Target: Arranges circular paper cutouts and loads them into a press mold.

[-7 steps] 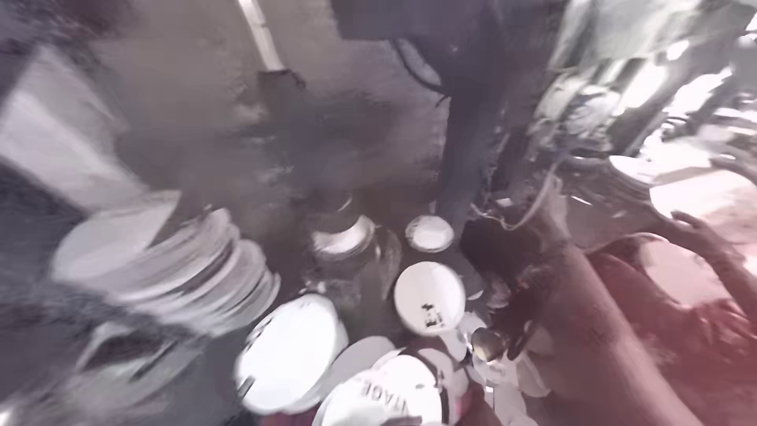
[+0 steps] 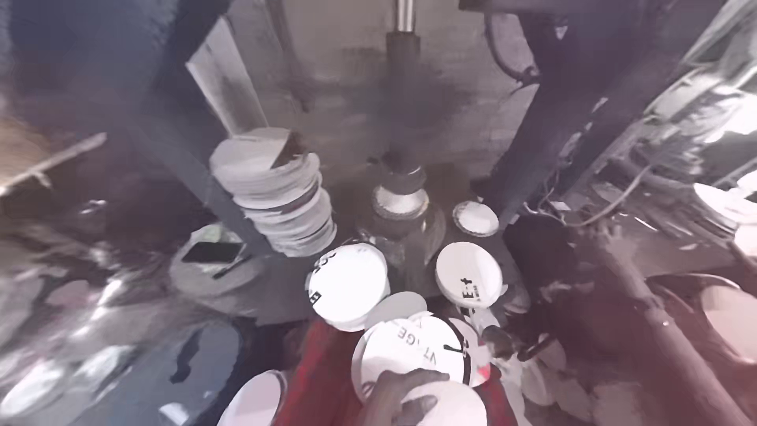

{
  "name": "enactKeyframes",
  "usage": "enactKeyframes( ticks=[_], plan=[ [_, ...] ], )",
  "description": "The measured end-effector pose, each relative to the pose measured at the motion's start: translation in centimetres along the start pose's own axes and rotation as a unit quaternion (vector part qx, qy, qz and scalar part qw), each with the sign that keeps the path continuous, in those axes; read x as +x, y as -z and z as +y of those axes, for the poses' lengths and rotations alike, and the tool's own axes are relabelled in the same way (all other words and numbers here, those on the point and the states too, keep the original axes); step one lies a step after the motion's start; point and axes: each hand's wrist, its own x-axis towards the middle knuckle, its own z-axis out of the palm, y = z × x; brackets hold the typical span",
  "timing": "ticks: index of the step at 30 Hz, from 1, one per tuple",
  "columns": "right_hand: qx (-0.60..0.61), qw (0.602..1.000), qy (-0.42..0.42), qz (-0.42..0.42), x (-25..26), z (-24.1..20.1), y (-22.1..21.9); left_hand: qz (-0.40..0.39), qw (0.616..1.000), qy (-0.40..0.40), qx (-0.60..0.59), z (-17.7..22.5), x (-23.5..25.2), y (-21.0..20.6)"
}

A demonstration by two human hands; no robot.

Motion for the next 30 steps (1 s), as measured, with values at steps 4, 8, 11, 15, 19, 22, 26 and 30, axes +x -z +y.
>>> enactKeyframes(
  ticks=[4, 8, 11, 15, 19, 22, 26, 30],
  plan=[
    [0.189, 0.957, 0.128, -0.178, -2.9, -11.6, 7.2, 0.000, 1.000, -0.016, 0.010, 0.5, -0.8, 0.6],
    [0.283, 0.882, 0.369, 0.075, -1.6, -23.1, 4.4, 0.016, 1.000, 0.004, 0.026, 2.0, -2.1, 0.8],
    [0.261, 0.872, 0.412, 0.044, 0.5, -28.9, 3.2, 0.049, 0.996, 0.035, 0.069, 3.1, -3.2, 0.8],
    [0.238, 0.882, 0.398, 0.081, 0.4, -30.7, 3.0, 0.100, 0.991, 0.043, 0.077, 3.1, -4.6, 0.7],
    [0.376, 0.831, 0.404, 0.077, -4.9, -26.0, 6.4, 0.131, 0.988, 0.069, 0.052, 2.6, -5.0, 0.7],
    [0.392, 0.830, 0.381, 0.114, -6.0, -21.6, 6.9, 0.118, 0.990, 0.071, 0.027, 2.0, -4.6, 0.9],
    [0.323, 0.883, 0.300, 0.163, -1.8, -17.5, 3.7, 0.087, 0.994, 0.062, 0.015, 1.8, -3.4, 1.1],
    [0.374, 0.881, 0.255, 0.138, -2.3, -16.8, 2.4, 0.068, 0.995, 0.064, 0.026, 1.4, -3.4, 1.7]
  ],
)
